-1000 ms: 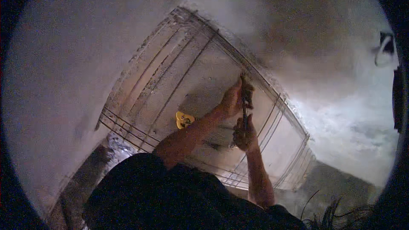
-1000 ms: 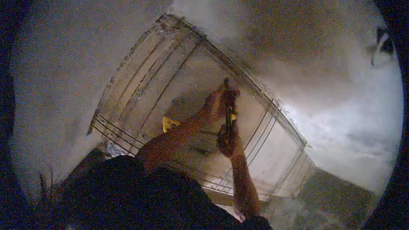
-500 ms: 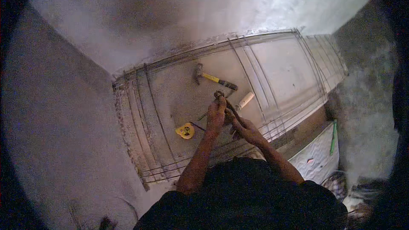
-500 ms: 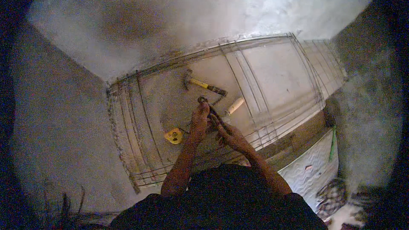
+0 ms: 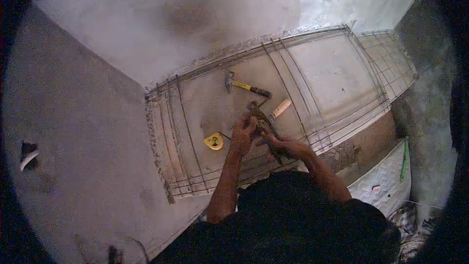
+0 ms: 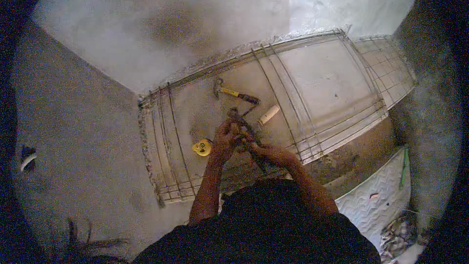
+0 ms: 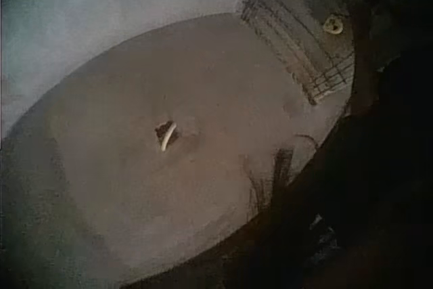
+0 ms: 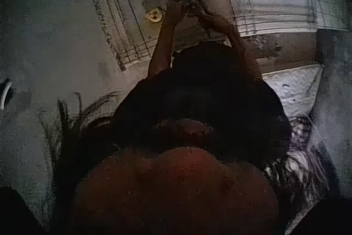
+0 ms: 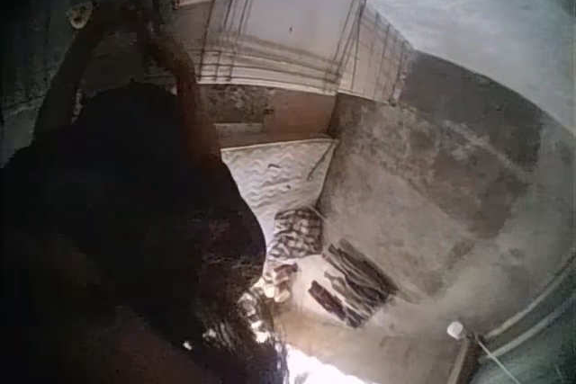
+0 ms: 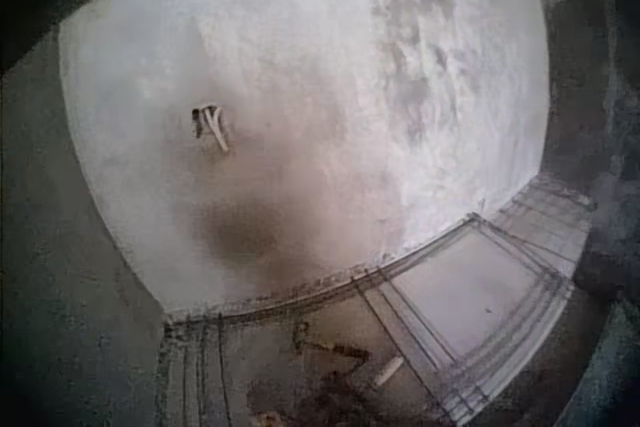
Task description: The recorder is using wire and pliers to secure metal rebar mesh inside a wooden concrete form.
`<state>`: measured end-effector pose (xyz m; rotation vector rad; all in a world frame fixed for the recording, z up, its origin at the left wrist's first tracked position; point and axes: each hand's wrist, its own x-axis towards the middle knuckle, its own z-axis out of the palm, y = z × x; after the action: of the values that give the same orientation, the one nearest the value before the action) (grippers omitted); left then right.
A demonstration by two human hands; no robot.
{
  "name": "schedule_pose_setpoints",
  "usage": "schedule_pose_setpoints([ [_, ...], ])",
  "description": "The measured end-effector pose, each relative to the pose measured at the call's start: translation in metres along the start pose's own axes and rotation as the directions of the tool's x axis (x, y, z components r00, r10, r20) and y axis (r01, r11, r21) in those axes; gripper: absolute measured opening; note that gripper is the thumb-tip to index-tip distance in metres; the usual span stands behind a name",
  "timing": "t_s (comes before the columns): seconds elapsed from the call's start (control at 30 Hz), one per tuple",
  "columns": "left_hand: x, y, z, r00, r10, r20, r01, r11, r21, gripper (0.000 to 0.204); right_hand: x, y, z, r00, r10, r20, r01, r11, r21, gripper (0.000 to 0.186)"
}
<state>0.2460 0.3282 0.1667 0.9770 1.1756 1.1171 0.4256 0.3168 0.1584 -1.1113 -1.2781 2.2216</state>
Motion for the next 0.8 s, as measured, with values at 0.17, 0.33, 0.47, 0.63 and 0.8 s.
schedule_pose_setpoints([
  [0.17,-0.018,-0.026,0.016,0.972,0.034,-0.234,-0.066,0.99,-0.129,0.022,-0.005,-0.027,-0.026,0.975,0.13,0.181,-0.077,0.959,-0.272,0.047],
  [0.33,-0.033,-0.041,0.041,0.914,0.229,-0.336,-0.133,0.949,0.285,0.023,0.019,0.021,-0.052,0.927,-0.112,0.357,0.179,0.971,-0.159,0.042],
  [0.47,-0.041,-0.052,0.044,0.854,-0.005,-0.52,0.028,0.999,0.035,0.023,-0.013,-0.003,-0.05,0.948,-0.153,0.278,0.227,0.939,-0.257,0.042],
  [0.63,-0.028,-0.06,0.052,0.782,0.134,-0.609,0.067,0.953,0.295,0.02,-0.019,-0.006,-0.067,0.953,-0.001,0.302,0.068,0.975,-0.213,0.045],
  [0.8,-0.018,-0.036,0.073,0.835,0.312,-0.454,-0.029,0.848,0.53,0.02,-0.013,0.01,-0.082,0.94,-0.008,0.342,0.006,1.0,0.007,0.048],
])
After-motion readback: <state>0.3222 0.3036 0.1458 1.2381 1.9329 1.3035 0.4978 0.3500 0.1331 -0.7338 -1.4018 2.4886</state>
